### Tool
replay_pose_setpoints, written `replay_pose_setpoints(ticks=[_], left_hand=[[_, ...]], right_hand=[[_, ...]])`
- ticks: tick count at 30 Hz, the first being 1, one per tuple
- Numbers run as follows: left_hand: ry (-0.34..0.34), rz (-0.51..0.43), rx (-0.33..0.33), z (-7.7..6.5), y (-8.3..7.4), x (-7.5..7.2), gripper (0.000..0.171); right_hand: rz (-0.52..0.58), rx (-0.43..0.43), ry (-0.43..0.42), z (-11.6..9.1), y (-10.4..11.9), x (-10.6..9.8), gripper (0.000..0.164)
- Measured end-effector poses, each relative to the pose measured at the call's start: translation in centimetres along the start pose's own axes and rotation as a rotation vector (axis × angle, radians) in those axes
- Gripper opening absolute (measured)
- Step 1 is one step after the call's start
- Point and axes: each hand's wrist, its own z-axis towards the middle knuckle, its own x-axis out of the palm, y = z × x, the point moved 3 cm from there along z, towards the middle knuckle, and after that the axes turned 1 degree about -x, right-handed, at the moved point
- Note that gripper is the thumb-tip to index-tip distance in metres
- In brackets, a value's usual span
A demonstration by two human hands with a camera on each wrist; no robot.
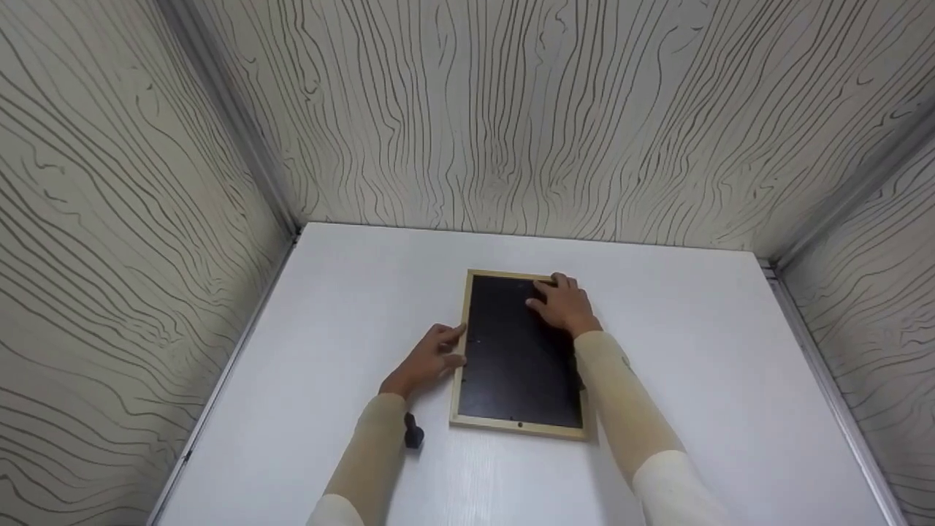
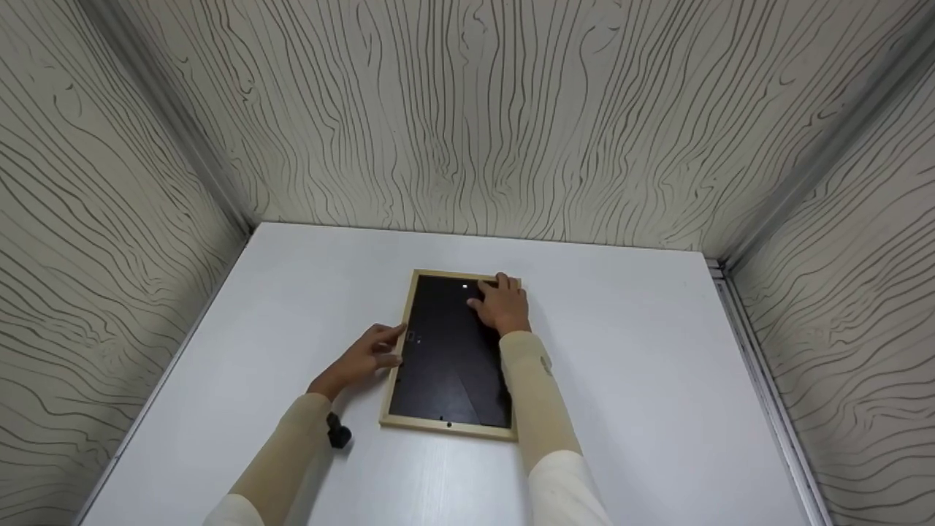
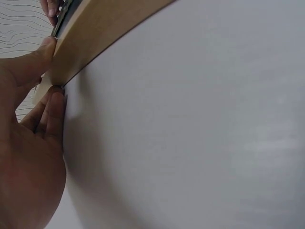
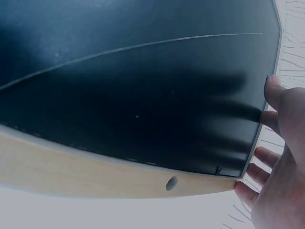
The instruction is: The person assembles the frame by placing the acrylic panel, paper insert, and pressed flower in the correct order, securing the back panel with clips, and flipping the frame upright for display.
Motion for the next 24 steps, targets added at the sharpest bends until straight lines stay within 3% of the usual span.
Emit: replay_pose_setpoints(ticks=[14,24], left_hand=[[-0.019,0.021,-0.017,0.1,-0.2,0.1,0.071],[-0.051,0.023,-0.010,0.4,-0.3,0.5,0.072]], right_hand=[[-0.003,-0.002,0.028,-0.4,-0.8,0.8,0.070],[0.032,-0.043,-0.136,-2.8,1.0,1.2,0.063]])
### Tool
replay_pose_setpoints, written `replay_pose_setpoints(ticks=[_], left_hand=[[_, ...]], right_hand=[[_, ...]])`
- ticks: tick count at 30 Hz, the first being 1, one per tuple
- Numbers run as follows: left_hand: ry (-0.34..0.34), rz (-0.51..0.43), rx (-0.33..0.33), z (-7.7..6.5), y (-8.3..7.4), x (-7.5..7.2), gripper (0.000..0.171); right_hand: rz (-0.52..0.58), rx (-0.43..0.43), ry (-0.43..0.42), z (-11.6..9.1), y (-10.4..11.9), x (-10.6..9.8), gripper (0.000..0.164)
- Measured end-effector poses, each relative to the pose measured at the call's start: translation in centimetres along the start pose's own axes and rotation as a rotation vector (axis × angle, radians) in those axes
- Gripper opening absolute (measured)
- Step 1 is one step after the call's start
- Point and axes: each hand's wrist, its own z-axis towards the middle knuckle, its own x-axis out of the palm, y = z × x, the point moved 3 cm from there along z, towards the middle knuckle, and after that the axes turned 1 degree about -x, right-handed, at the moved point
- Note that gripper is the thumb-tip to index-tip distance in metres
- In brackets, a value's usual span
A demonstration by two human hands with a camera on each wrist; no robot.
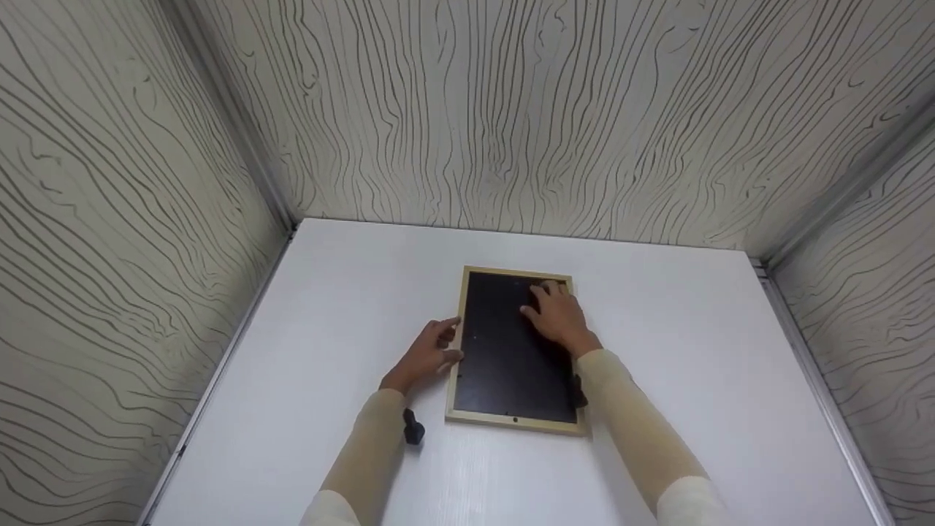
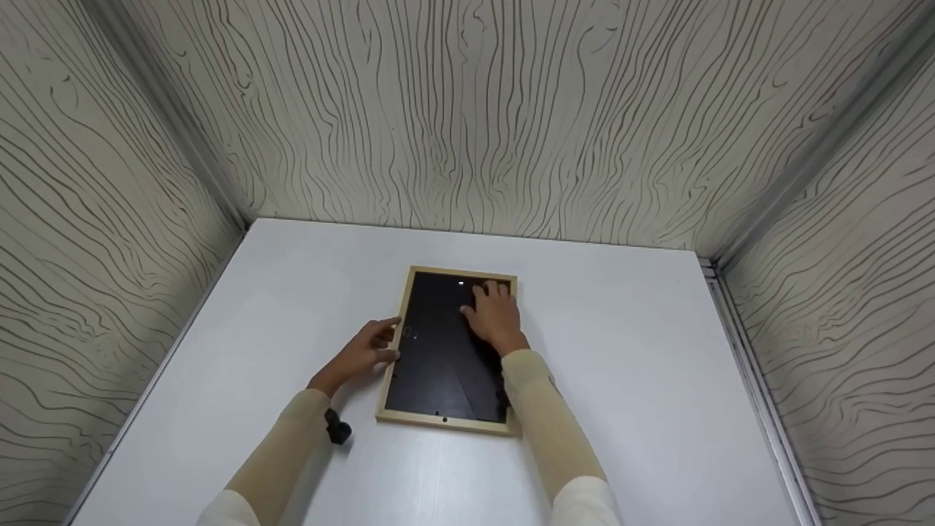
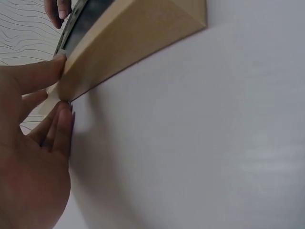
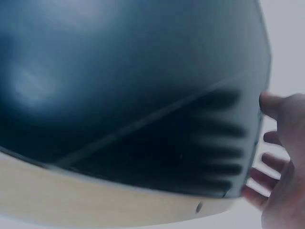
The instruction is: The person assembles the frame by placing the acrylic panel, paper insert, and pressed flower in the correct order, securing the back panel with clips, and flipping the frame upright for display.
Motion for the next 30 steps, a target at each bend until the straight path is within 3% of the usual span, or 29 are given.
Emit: replay_pose_setpoints(ticks=[4,10,12,22,30], left_hand=[[-0.036,0.017,-0.019,-0.1,-0.9,0.1,0.069],[-0.096,0.060,-0.054,0.2,-2.2,0.4,0.026],[-0.116,0.104,-0.074,0.3,-2.6,0.6,0.021],[-0.153,0.203,-0.162,0.3,-3.6,0.9,0.042],[-0.181,0.179,-0.187,0.1,-3.6,1.3,0.038]], right_hand=[[0.003,0.031,-0.003,-2.3,1.9,-0.2,0.070],[-0.021,0.091,0.031,-5.1,3.4,0.6,0.085],[-0.025,0.107,0.027,-5.6,3.6,0.9,0.084],[-0.023,0.083,-0.060,-6.7,4.1,2.1,0.068],[-0.049,0.081,-0.022,-6.8,4.8,2.4,0.080]])
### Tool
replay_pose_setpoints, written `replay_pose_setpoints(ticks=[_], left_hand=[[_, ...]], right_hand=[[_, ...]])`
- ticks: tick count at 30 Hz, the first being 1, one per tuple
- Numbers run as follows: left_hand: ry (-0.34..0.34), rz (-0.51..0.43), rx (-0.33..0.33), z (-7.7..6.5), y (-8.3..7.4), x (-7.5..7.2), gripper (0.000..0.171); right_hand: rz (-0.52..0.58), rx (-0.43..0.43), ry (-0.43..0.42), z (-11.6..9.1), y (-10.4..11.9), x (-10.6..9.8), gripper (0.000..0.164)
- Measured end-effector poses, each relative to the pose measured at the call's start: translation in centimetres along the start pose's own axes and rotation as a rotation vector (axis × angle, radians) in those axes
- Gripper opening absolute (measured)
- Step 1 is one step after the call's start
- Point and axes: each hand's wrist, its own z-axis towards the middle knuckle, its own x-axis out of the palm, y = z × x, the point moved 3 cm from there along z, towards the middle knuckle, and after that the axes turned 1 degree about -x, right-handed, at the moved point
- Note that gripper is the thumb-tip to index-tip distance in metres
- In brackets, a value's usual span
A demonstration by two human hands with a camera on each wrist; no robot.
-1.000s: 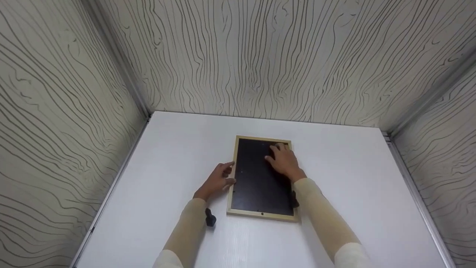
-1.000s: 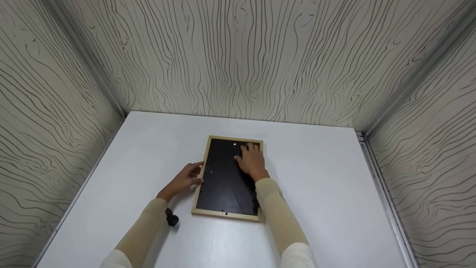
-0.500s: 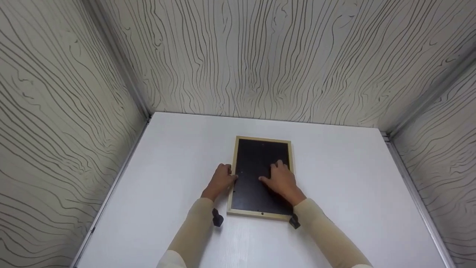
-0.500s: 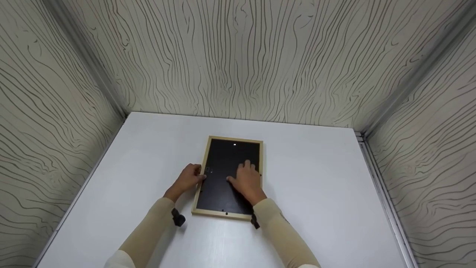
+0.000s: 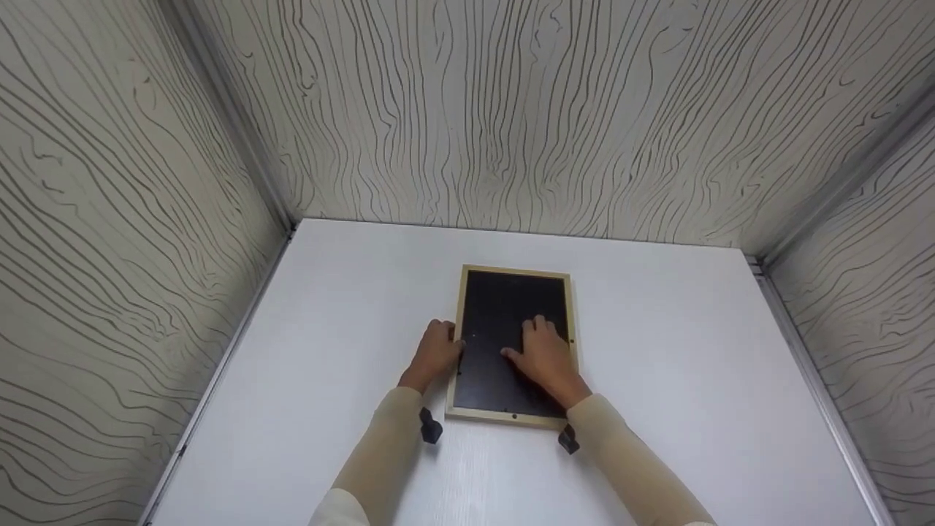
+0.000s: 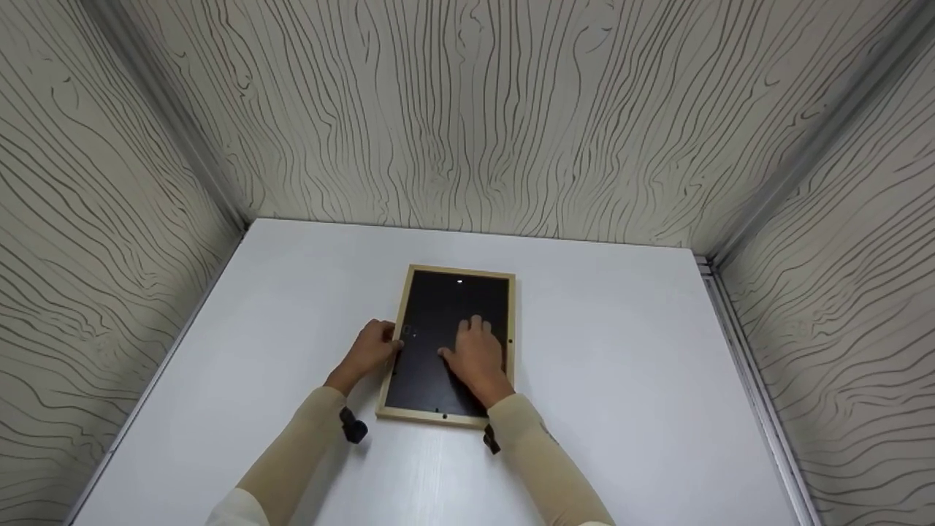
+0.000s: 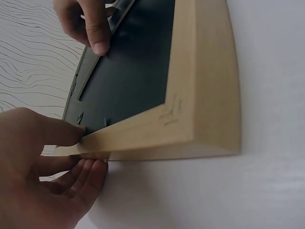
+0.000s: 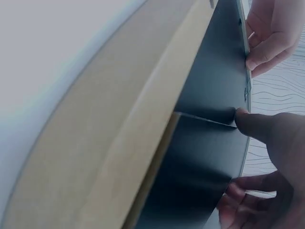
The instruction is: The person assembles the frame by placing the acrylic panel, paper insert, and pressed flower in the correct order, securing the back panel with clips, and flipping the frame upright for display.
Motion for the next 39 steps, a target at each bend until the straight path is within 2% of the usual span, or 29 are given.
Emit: replay_pose_setpoints(ticks=[5,10,14,21,27,33,39], left_hand=[[-0.028,0.014,0.021,-0.1,-0.1,0.1,0.036],[-0.042,0.010,0.037,0.0,0.0,0.2,0.035],[-0.048,0.013,0.045,0.0,0.0,0.2,0.035],[-0.065,0.025,0.080,0.0,-0.4,-0.1,0.035],[-0.053,-0.029,0.066,-0.3,-0.4,0.0,0.041],[-0.038,-0.144,0.037,-0.2,-0.4,0.2,0.046],[-0.048,-0.151,0.035,0.0,-0.7,-0.2,0.047]], right_hand=[[-0.007,0.011,0.018,0.5,0.4,-0.2,0.077],[0.076,0.085,0.063,1.3,0.5,-0.3,0.085],[0.101,0.109,0.071,1.7,0.5,-0.3,0.090],[0.113,0.084,0.025,2.2,0.2,-0.3,0.092],[0.172,0.131,0.023,2.0,-0.3,0.0,0.097],[0.197,0.144,-0.016,1.8,-0.5,-0.3,0.088],[0.177,0.129,-0.076,1.9,-0.3,-1.1,0.078]])
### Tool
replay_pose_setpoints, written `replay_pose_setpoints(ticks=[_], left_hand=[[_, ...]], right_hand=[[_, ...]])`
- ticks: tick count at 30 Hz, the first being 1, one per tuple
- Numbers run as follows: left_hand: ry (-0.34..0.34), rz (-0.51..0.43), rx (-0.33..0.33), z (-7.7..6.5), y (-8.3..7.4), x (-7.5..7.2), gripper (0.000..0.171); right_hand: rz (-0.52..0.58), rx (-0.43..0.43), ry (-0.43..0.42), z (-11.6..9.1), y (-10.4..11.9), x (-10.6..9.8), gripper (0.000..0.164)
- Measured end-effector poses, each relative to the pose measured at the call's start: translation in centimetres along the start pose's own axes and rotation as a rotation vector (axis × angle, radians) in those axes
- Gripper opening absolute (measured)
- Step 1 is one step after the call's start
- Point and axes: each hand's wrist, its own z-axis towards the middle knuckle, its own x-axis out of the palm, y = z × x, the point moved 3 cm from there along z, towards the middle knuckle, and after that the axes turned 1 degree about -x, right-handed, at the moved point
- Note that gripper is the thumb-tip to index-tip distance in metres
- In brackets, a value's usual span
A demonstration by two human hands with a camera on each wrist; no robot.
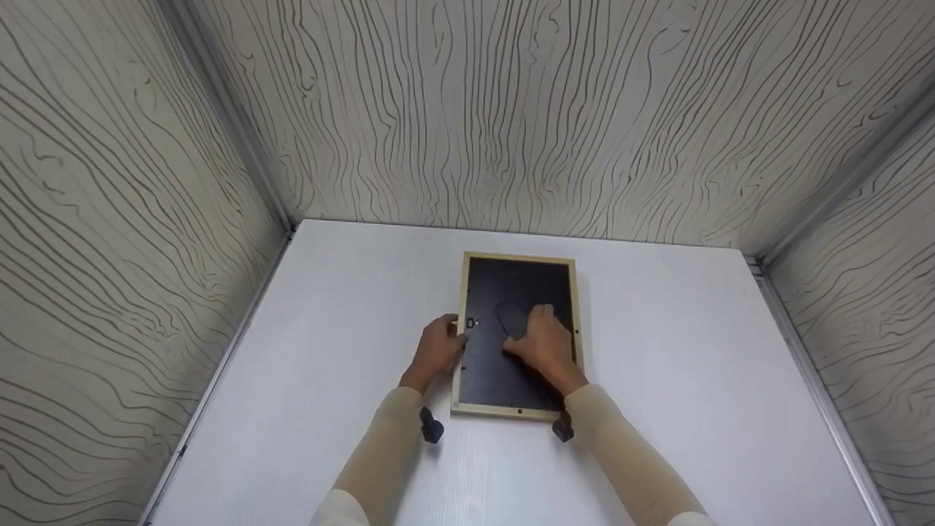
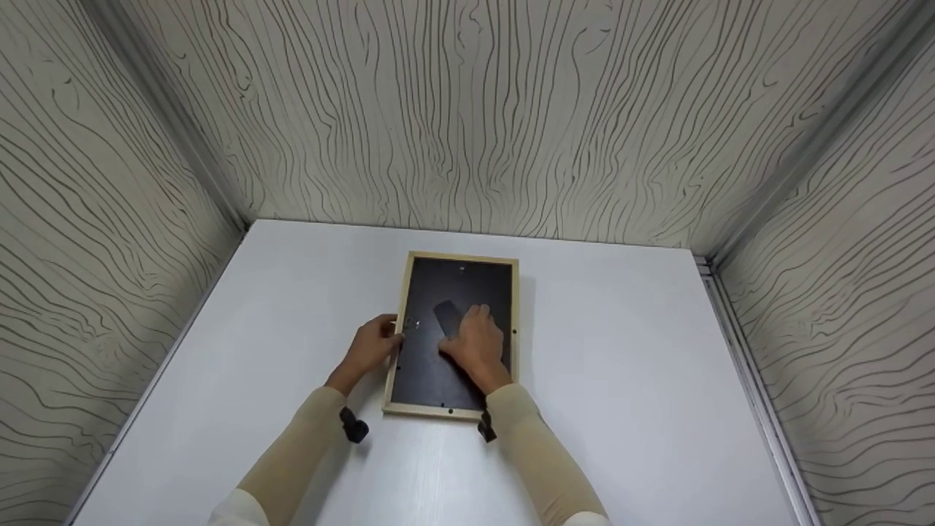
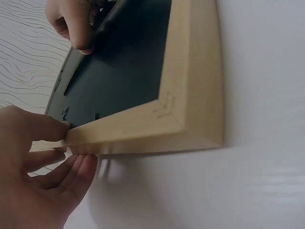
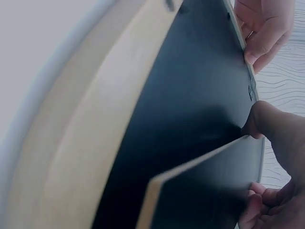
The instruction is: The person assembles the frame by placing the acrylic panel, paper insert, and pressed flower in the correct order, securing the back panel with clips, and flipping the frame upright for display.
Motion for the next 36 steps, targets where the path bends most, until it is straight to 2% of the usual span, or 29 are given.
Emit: replay_pose_setpoints(ticks=[6,10,14,24,32,36], left_hand=[[-0.005,-0.048,-0.021,0.3,-0.5,-0.8,0.053],[0.006,-0.108,0.010,0.8,-1.1,-1.3,0.052],[-0.015,-0.157,0.047,0.9,-1.9,-1.9,0.054],[-0.089,-0.243,0.173,0.9,-3.6,-2.6,0.048],[-0.143,-0.299,0.300,0.9,-4.2,-2.6,0.043],[-0.167,-0.276,0.338,0.9,-4.5,-2.5,0.041]], right_hand=[[-0.025,-0.053,-0.104,0.2,0.7,-0.9,0.065],[-0.019,-0.100,-0.160,0.2,1.1,-2.0,0.065],[-0.003,-0.129,-0.192,0.1,1.5,-3.2,0.064],[-0.008,-0.223,-0.287,-0.6,2.7,-5.9,0.059],[-0.138,-0.293,-0.409,-1.3,3.3,-6.7,0.062],[-0.181,-0.352,-0.492,-1.7,3.4,-6.9,0.058]])
